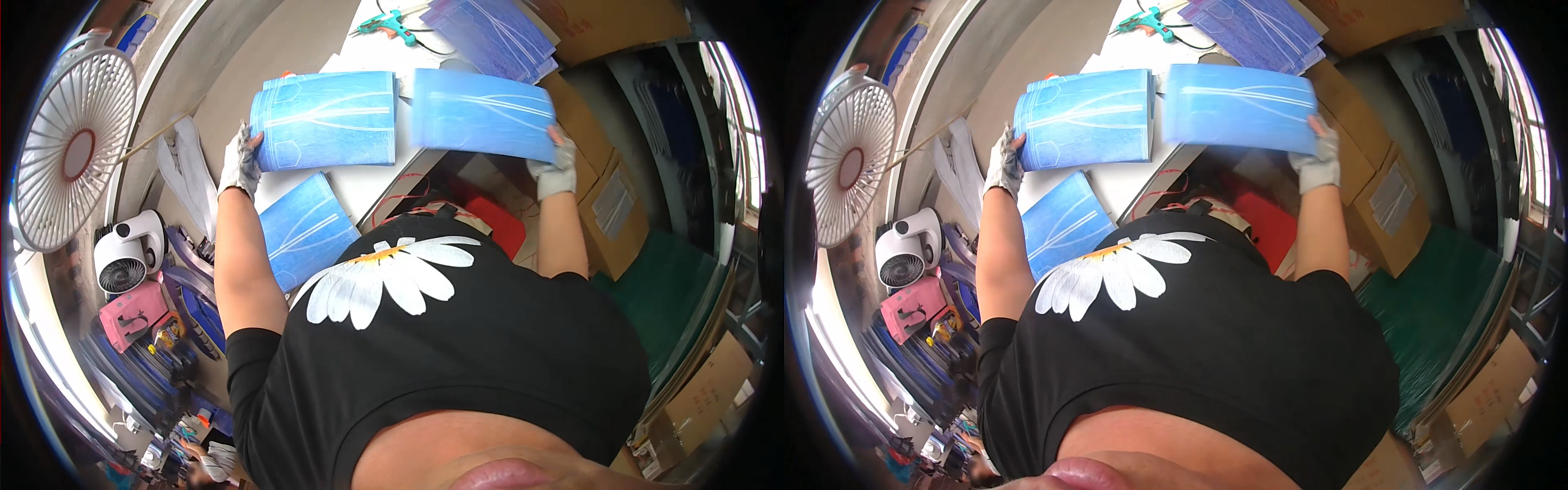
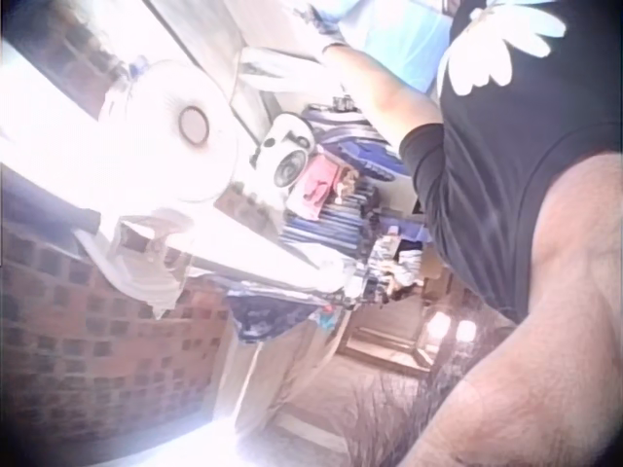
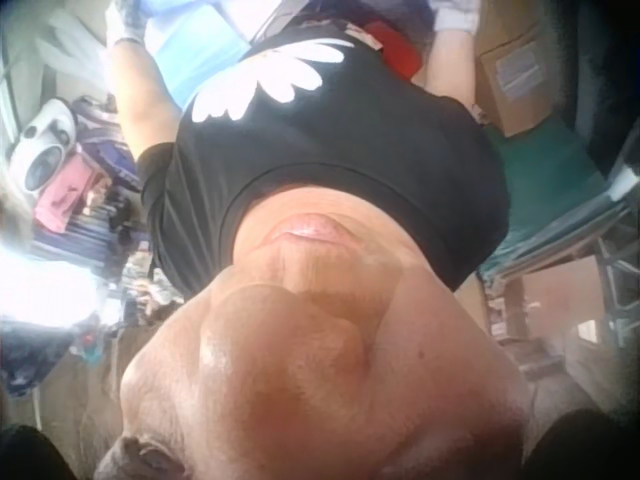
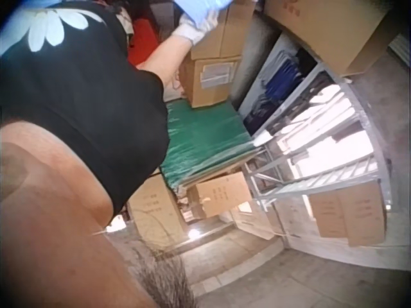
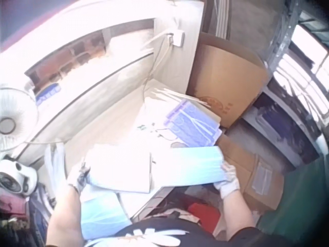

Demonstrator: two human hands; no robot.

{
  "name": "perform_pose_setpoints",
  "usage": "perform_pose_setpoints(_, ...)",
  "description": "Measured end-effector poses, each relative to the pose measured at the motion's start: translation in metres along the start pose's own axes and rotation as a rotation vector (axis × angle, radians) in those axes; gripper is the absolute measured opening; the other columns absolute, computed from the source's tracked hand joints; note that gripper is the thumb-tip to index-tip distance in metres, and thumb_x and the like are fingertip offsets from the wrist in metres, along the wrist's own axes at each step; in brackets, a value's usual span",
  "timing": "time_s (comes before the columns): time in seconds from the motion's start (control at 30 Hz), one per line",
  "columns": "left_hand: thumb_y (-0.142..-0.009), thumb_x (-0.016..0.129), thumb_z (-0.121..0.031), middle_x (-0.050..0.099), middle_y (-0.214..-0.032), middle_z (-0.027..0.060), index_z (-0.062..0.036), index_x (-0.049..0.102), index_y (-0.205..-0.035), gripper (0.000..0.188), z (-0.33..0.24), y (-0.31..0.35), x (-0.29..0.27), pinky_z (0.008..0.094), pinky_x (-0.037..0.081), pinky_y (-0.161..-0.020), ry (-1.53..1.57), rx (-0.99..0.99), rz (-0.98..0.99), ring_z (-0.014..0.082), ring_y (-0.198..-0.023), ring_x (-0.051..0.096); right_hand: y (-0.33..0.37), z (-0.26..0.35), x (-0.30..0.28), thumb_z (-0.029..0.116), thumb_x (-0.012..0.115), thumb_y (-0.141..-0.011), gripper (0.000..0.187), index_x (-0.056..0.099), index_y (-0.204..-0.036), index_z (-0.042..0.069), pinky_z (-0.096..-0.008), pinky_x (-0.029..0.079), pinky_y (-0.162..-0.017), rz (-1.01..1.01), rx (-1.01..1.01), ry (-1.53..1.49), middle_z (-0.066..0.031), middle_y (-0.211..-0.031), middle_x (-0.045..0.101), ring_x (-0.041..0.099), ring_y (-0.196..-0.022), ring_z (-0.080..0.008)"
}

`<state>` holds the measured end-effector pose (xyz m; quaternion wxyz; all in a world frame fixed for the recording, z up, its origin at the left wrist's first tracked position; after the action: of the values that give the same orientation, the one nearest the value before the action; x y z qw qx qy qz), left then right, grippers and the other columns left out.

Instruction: The person puts on gloves and assembles booklets by inserting blue plastic sheets into white covers. They smooth the sheets into place, stack the finished units, and place them into a cardboard box.

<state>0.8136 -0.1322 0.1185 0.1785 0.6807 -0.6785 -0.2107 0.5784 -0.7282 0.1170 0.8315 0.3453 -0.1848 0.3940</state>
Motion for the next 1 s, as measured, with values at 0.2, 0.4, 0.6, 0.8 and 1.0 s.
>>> perform_pose_setpoints(0.2,-0.080,0.062,0.003,0.055,-0.129,0.0153,-0.0019,0.047,-0.136,0.059,-0.022,0.007,0.007,0.0323,0.045,-0.095,0.011,0.129,0.131,0.0236,-0.113,0.056,0.030,0.041,0.002,0.022,0.061,-0.088,0.043,0.052,-0.125,0.001,-0.0493,0.040,-0.102,-0.042,-0.173,-0.119,-0.0142,-0.122,0.058,0.054,-0.114,-0.0313)
perform_pose_setpoints(0.4,-0.085,0.060,-0.004,0.054,-0.130,0.0171,-0.0052,0.048,-0.137,0.054,-0.021,-0.010,0.006,0.0295,0.042,-0.098,-0.120,0.264,0.072,0.0218,-0.114,0.055,0.039,-0.010,0.098,0.022,0.059,-0.089,0.042,0.051,-0.123,-0.001,-0.0474,0.041,-0.101,0.236,0.017,-0.275,-0.0136,-0.122,0.059,0.054,-0.114,-0.0300)
perform_pose_setpoints(0.6,-0.083,0.063,-0.003,0.066,-0.109,0.0145,-0.0085,0.050,-0.134,0.053,0.020,-0.027,-0.034,0.0270,0.049,-0.085,0.046,0.254,-0.126,0.0181,-0.097,0.063,0.032,-0.117,0.185,0.017,0.059,-0.089,0.036,0.055,-0.119,-0.002,-0.0424,0.044,-0.095,0.269,0.120,0.029,-0.0128,-0.114,0.061,0.057,-0.104,-0.0275)
perform_pose_setpoints(0.8,-0.083,0.067,-0.021,0.064,-0.110,0.0155,-0.0027,0.051,-0.131,0.054,0.035,0.090,-0.087,0.0298,0.048,-0.082,-0.488,0.263,-0.434,0.0226,-0.092,0.061,0.030,-0.197,0.172,0.013,0.065,-0.086,0.035,0.058,-0.118,-0.001,-0.0371,0.048,-0.085,0.257,0.009,0.616,-0.0095,-0.109,0.063,0.059,-0.097,-0.0218)
perform_pose_setpoints(1.0,-0.084,0.067,-0.030,0.055,-0.127,0.0246,0.0013,0.042,-0.137,0.066,0.130,0.218,-0.148,0.0381,0.044,-0.095,-0.823,0.269,-0.623,0.0332,-0.113,0.057,0.010,-0.211,0.127,0.006,0.066,-0.086,0.017,0.060,-0.098,-0.004,-0.0310,0.045,-0.075,0.053,-0.002,0.441,-0.0071,-0.097,0.060,0.051,-0.086,-0.0169)
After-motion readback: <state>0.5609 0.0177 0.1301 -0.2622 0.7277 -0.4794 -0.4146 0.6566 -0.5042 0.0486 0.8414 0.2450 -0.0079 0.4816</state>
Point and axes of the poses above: each hand's wrist, its own y-axis away from the middle knuckle, its own x-axis out of the palm, z = x × y, the point moved 4 cm from there along -y, towards the middle knuckle
